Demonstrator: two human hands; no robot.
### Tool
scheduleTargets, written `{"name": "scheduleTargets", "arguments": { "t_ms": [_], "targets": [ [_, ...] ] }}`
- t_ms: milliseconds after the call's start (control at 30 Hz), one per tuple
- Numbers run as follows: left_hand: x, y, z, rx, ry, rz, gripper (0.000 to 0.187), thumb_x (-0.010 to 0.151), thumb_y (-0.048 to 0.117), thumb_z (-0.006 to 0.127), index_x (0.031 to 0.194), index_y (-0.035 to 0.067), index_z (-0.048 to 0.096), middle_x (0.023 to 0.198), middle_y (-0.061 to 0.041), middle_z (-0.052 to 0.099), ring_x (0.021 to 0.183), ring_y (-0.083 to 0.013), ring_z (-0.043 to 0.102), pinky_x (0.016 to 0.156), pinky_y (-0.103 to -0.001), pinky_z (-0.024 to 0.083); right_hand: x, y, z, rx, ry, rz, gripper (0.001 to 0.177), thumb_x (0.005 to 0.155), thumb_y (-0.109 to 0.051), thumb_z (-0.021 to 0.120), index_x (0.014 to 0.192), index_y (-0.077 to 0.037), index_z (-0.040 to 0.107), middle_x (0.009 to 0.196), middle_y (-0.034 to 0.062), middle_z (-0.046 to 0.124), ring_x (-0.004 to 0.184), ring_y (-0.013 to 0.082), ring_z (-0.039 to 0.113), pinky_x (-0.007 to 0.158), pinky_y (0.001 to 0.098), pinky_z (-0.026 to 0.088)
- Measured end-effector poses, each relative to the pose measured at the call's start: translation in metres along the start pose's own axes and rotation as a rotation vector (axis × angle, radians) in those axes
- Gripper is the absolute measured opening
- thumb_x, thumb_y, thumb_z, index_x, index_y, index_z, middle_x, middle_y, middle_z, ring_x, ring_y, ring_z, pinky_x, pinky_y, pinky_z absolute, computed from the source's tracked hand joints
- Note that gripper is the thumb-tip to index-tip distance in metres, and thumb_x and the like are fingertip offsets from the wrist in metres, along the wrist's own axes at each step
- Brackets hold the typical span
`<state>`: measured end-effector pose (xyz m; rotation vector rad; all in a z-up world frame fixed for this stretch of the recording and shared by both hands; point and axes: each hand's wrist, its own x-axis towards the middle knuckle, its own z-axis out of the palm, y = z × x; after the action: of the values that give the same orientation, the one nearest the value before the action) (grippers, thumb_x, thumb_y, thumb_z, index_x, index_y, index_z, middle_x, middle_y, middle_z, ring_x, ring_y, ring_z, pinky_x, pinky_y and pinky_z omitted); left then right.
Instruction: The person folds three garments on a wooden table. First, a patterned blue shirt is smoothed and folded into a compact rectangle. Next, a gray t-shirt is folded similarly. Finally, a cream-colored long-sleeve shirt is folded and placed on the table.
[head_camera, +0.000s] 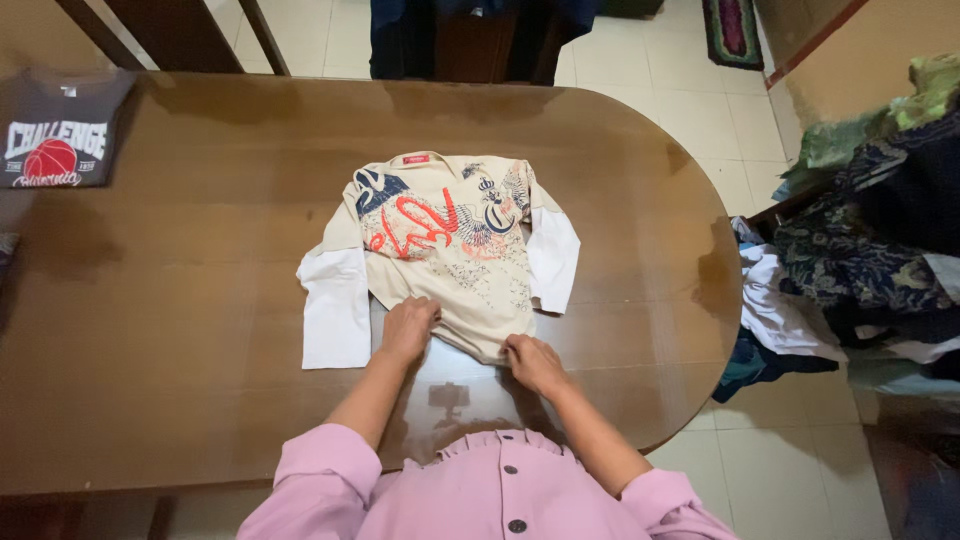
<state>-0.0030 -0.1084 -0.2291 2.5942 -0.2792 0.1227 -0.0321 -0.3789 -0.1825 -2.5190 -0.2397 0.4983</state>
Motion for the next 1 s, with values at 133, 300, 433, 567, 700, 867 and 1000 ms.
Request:
{"name": "scheduleTargets", "arguments": {
  "t_ms": [133, 300, 433, 567, 700, 867, 1000],
  "targets": [
    [-0.002, -0.003, -0.004, 0.058, -0.069, -0.019, 0.005, 0.082, 0.014, 0.068, 0.085, 0.011, 0.069, 0.091, -0.011, 0.067, 0.092, -0.0337, 0.066, 0.077, -0.047, 0.054, 0.011, -0.012, 0.003, -0.019, 0.000, -0.081, 0.017, 0.095, -0.016, 0.058, 0.102, -0.010, 0.072, 0.103, 0.0164, 0.075, 0.102, 0.0371, 0.069, 0.087, 0.0478, 0.052],
    [-0.012, -0.012, -0.004, 0.149, -0.008, 0.014, 0.016, 0.077, 0.010, 0.067, 0.093, 0.009, 0.068, 0.094, -0.013, 0.065, 0.091, -0.0341, 0.065, 0.076, -0.048, 0.053, 0.021, -0.035, 0.022, -0.100, -0.017, -0.168, 0.018, 0.093, -0.023, 0.065, 0.104, -0.009, 0.069, 0.103, 0.0179, 0.071, 0.101, 0.0381, 0.067, 0.087, 0.0481, 0.052],
    [-0.018, -0.008, -0.005, 0.182, 0.034, 0.039, 0.014, 0.085, 0.006, 0.063, 0.098, 0.009, 0.065, 0.094, -0.010, 0.066, 0.094, -0.0316, 0.066, 0.080, -0.047, 0.051, 0.021, -0.042, 0.043, -0.144, 0.120, -0.284, 0.028, 0.081, -0.025, 0.074, 0.100, -0.007, 0.065, 0.101, 0.0200, 0.065, 0.098, 0.0410, 0.062, 0.079, 0.0504, 0.051],
    [-0.008, 0.010, -0.030, 0.033, 0.148, 0.120, 0.029, 0.082, 0.002, 0.059, 0.110, 0.008, 0.060, 0.093, -0.010, 0.063, 0.092, -0.0320, 0.064, 0.075, -0.046, 0.048, 0.035, -0.038, 0.048, -0.128, 0.193, -0.230, 0.015, 0.089, -0.015, 0.065, 0.104, -0.010, 0.066, 0.100, 0.0163, 0.066, 0.099, 0.0376, 0.064, 0.084, 0.0489, 0.052],
    [-0.003, 0.030, -0.069, -0.008, 0.204, 0.202, 0.022, 0.086, 0.013, 0.064, 0.107, 0.009, 0.058, 0.092, -0.011, 0.062, 0.087, -0.0330, 0.063, 0.075, -0.046, 0.049, 0.042, -0.024, 0.032, -0.075, 0.269, -0.148, 0.018, 0.088, -0.010, 0.064, 0.106, -0.009, 0.067, 0.102, 0.0163, 0.066, 0.098, 0.0360, 0.065, 0.086, 0.0482, 0.051],
    [-0.003, 0.018, -0.113, 0.113, 0.269, 0.192, 0.034, 0.082, 0.002, 0.064, 0.115, 0.012, 0.061, 0.095, -0.010, 0.062, 0.090, -0.0330, 0.066, 0.072, -0.046, 0.052, 0.041, -0.012, -0.049, -0.003, 0.478, 0.138, 0.029, 0.080, 0.000, 0.069, 0.105, -0.013, 0.072, 0.108, 0.0112, 0.067, 0.094, 0.0287, 0.067, 0.084, 0.0408, 0.054],
    [-0.004, -0.020, -0.137, 0.187, 0.518, -0.146, 0.044, 0.072, -0.006, 0.065, 0.111, 0.014, 0.064, 0.100, -0.010, 0.063, 0.088, -0.0338, 0.066, 0.072, -0.046, 0.054, 0.027, -0.017, -0.131, -0.033, 0.911, 0.036, 0.029, 0.088, 0.012, 0.059, 0.103, -0.008, 0.074, 0.102, 0.0110, 0.066, 0.093, 0.0248, 0.065, 0.080, 0.0411, 0.054]
  ]
}}
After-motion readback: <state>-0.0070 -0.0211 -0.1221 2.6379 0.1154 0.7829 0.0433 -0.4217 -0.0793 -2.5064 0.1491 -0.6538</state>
